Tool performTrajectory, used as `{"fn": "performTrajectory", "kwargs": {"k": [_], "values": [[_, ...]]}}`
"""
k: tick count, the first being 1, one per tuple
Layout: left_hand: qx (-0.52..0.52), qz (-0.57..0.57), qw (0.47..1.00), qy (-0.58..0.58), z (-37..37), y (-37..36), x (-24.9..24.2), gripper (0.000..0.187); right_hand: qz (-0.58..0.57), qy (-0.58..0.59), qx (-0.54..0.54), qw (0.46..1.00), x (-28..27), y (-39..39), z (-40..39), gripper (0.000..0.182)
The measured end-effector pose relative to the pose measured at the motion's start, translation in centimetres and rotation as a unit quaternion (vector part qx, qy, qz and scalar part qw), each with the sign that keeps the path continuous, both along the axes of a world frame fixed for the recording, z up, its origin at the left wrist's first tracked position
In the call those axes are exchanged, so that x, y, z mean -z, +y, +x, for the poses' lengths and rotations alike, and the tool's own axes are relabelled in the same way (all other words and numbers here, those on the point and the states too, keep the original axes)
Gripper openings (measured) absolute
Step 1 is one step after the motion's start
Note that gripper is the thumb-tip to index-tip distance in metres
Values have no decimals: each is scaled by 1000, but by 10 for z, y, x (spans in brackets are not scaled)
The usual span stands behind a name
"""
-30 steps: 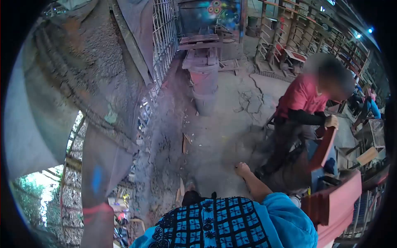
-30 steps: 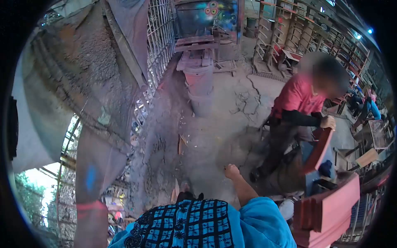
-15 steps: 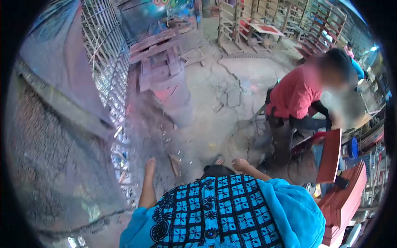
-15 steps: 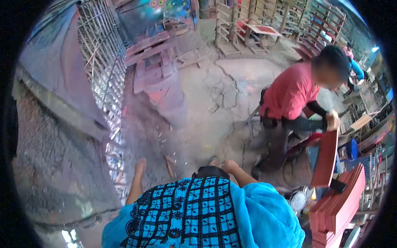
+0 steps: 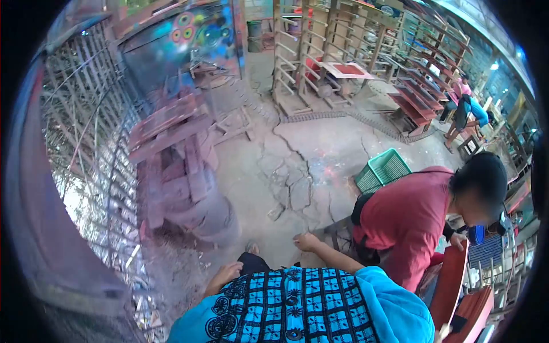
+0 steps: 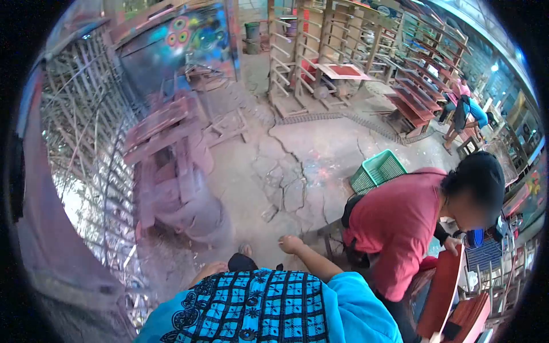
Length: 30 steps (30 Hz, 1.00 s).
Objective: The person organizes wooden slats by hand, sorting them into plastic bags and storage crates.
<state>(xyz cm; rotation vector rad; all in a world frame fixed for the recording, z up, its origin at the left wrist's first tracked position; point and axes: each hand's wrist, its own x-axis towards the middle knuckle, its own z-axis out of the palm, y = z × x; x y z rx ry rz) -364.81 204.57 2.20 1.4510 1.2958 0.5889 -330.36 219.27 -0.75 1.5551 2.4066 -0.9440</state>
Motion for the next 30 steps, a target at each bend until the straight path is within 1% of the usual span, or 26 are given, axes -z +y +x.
{"fn": "performTrajectory", "kwargs": {"k": [1,3,5,6,7,8,9,10,12,15,18,20,21,23,25,27,28,29,30], "values": [[30,22,999,-25,-6,24,17,30,2,5,0,1000,-2,19,-5,31],[85,16,993,78,-2,103,0,31,-11,4,15,1000,7,68,-1,32],[143,20,973,183,6,182,-30,32,-48,-8,45,998,35,112,9,32],[169,28,958,229,17,224,-49,32,-9,24,55,998,53,130,22,32],[191,32,944,268,36,257,-64,32,-27,19,63,997,80,154,42,30],[207,40,929,305,55,295,-73,33,-47,-32,3,998,85,179,63,28],[307,136,866,369,56,343,-51,34,-46,-49,57,996,61,188,79,25],[247,125,913,301,74,381,-65,35,-45,-76,73,993,57,201,92,28],[128,86,974,166,110,459,-97,35,-49,-32,230,971,35,227,109,32],[191,145,965,110,173,562,-111,35,-33,20,357,933,32,274,148,36],[264,123,949,122,255,643,-118,36,-36,36,483,874,35,301,181,33],[299,106,948,41,304,688,-100,37,-120,-34,417,900,68,314,223,34],[316,99,943,2,328,712,-89,37,-148,-49,398,904,76,326,243,33],[329,115,936,-39,358,762,-48,37,-183,-67,386,902,89,355,294,32],[306,103,942,95,362,801,-30,36,-190,-82,375,903,85,389,342,31],[274,31,923,269,357,835,-31,33,-156,-97,363,914,78,432,391,32],[283,27,898,337,343,858,5,31,-117,-99,368,917,66,462,413,32],[241,-9,914,325,326,873,35,31,-74,-93,384,916,48,493,435,33],[218,-27,912,347,310,885,54,31,-55,-75,496,863,-23,527,439,26]]}}
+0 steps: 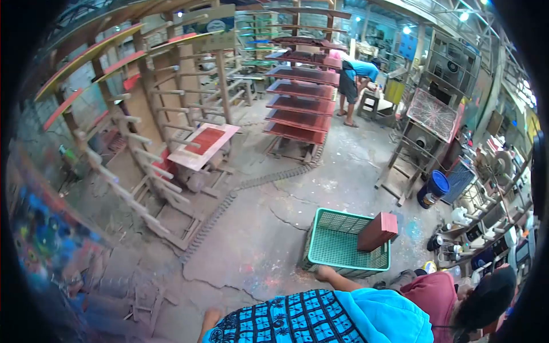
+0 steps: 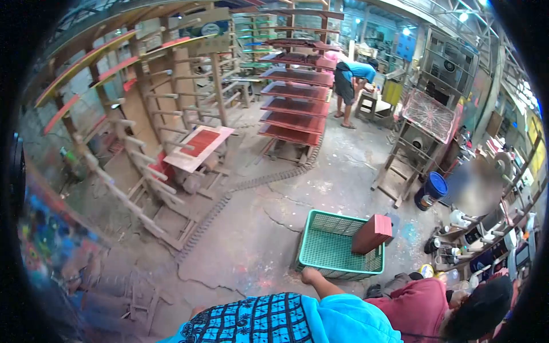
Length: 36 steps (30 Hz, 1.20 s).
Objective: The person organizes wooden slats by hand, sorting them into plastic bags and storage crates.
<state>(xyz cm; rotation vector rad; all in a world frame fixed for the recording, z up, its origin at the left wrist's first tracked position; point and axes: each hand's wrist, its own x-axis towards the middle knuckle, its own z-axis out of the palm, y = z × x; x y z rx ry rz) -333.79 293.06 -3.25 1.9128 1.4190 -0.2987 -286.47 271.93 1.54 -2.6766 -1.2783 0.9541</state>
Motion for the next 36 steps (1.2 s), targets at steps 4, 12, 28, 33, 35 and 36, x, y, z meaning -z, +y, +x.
{"fn": "performTrajectory", "kwargs": {"k": [4,12,28,33,35,36], "values": [[-46,-12,994,100,-8,52,33,32,75,0,30,997,-23,116,76,36],[30,28,991,128,74,265,87,34,-48,5,29,998,18,216,123,37],[7,80,972,-223,596,589,-31,33,-31,48,95,994,120,347,425,29],[62,49,997,-7,551,564,59,33,-12,-3,-64,998,32,464,565,28],[50,26,997,45,529,545,52,34,45,-30,38,998,14,514,607,29],[48,9,996,71,526,534,-6,36,58,-44,76,994,0,540,620,31]]}}
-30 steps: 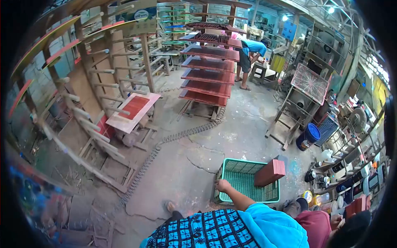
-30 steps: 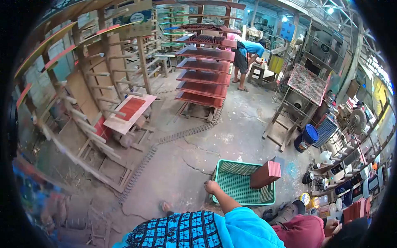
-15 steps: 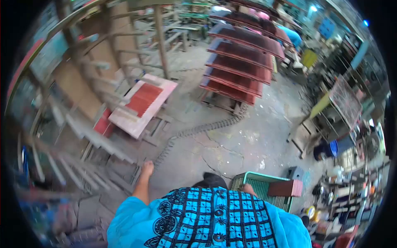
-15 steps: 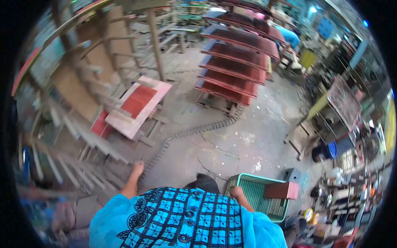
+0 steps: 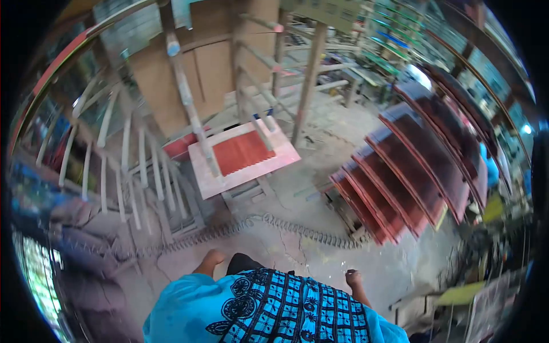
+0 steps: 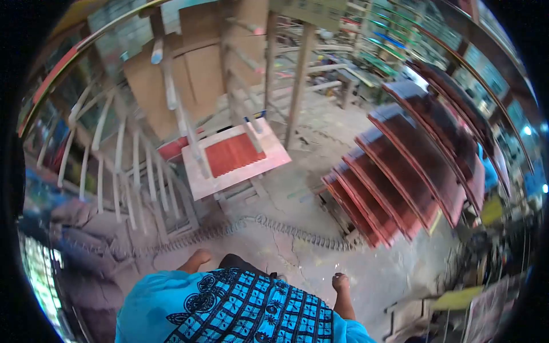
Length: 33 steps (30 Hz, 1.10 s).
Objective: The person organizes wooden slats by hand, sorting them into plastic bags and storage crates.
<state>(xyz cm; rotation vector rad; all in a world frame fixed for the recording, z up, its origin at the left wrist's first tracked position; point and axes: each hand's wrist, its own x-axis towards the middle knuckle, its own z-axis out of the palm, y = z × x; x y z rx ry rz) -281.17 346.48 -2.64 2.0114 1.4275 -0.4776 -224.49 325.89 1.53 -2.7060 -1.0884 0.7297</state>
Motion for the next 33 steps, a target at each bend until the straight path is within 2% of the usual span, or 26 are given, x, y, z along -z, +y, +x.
{"fn": "performTrajectory", "kwargs": {"k": [2,3,4,6,7,8,9,10,11,12,13,14,16,17,20,22,25,27,29,31,33], "values": [[11,-21,995,99,-46,-5,51,39,29,42,21,998,22,45,37,29],[-46,-31,992,115,-57,-12,46,39,47,67,36,996,36,66,49,28],[-99,-43,986,127,-62,-17,36,38,49,53,6,997,42,84,53,28],[-143,35,977,156,-81,-33,74,25,55,24,-47,997,53,120,46,28],[-118,28,981,154,-85,-37,81,24,36,-1,-86,996,65,140,38,26],[-93,23,984,151,-86,-38,84,23,85,39,-133,987,72,153,29,26],[-95,20,984,148,-84,-38,94,23,86,51,-169,981,70,170,14,27],[-97,22,984,144,-82,-30,102,22,28,74,-204,976,105,190,12,29],[-119,39,981,147,-78,-20,109,22,-55,86,-227,969,92,212,-5,37],[-138,56,977,151,-72,-5,113,21,-69,95,-225,967,98,231,-16,37],[-202,65,968,135,-70,14,122,21,-90,96,-237,962,66,255,-37,39],[-263,70,955,118,-66,34,127,22,-99,80,-238,963,91,280,-36,39],[-389,125,912,45,-30,87,63,24,-124,47,-241,961,143,323,-33,41],[-450,149,881,9,-19,113,42,26,-62,80,-266,959,95,350,-47,42],[-475,161,865,9,-40,184,84,42,10,55,-225,973,138,432,-43,41],[-517,134,845,-30,-57,223,103,51,95,43,-224,969,116,489,-55,40],[-603,152,775,-114,-52,268,93,55,172,8,-226,959,98,562,-72,45],[-668,205,708,-100,-79,291,162,57,220,-2,-239,946,101,600,-78,49],[-687,232,685,-68,-70,309,153,56,240,-13,-248,938,119,631,-78,54],[-687,157,708,-58,-80,325,166,57,229,-14,-257,939,134,651,-78,56],[-640,167,744,-96,-74,326,153,56,210,-7,-269,940,147,670,-78,56]]}}
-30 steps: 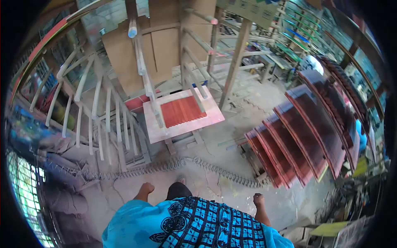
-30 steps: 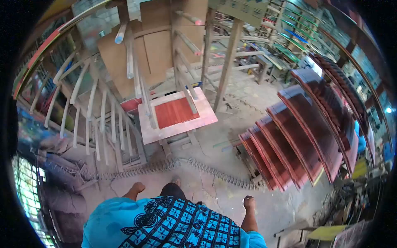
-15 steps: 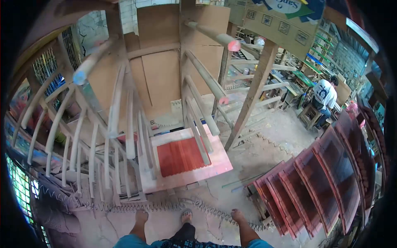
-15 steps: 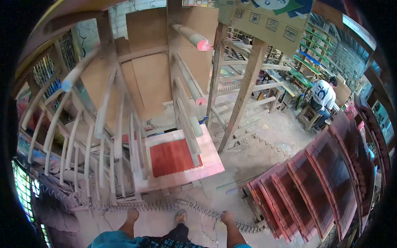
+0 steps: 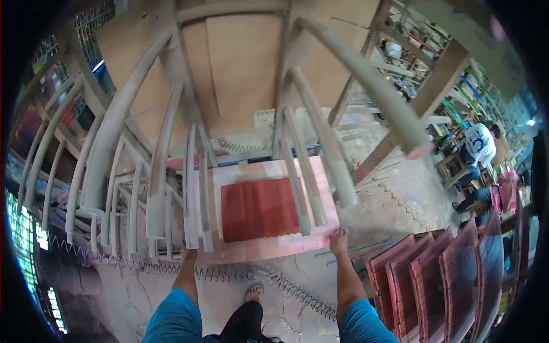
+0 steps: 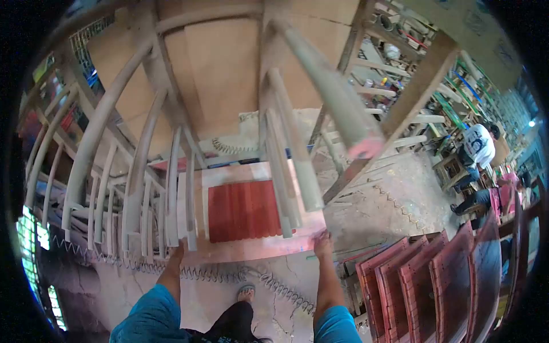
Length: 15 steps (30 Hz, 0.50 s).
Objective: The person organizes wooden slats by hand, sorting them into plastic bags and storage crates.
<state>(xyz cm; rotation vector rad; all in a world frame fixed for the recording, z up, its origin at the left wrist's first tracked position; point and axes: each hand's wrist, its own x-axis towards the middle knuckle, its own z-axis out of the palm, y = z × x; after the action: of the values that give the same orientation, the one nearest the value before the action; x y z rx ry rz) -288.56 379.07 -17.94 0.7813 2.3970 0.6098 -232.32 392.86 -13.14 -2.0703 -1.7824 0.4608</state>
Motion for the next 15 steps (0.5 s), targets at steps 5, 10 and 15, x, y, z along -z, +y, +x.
{"fn": "performTrajectory", "kwargs": {"k": [5,10,15], "values": [[34,12,999,-22,0,20,14,46,-70,-30,92,993,16,32,-4,57],[-10,25,998,-51,-4,9,34,39,-54,239,56,968,62,40,36,31],[-146,70,985,-65,-10,-59,87,35,-84,286,101,949,15,-21,30,18]]}}
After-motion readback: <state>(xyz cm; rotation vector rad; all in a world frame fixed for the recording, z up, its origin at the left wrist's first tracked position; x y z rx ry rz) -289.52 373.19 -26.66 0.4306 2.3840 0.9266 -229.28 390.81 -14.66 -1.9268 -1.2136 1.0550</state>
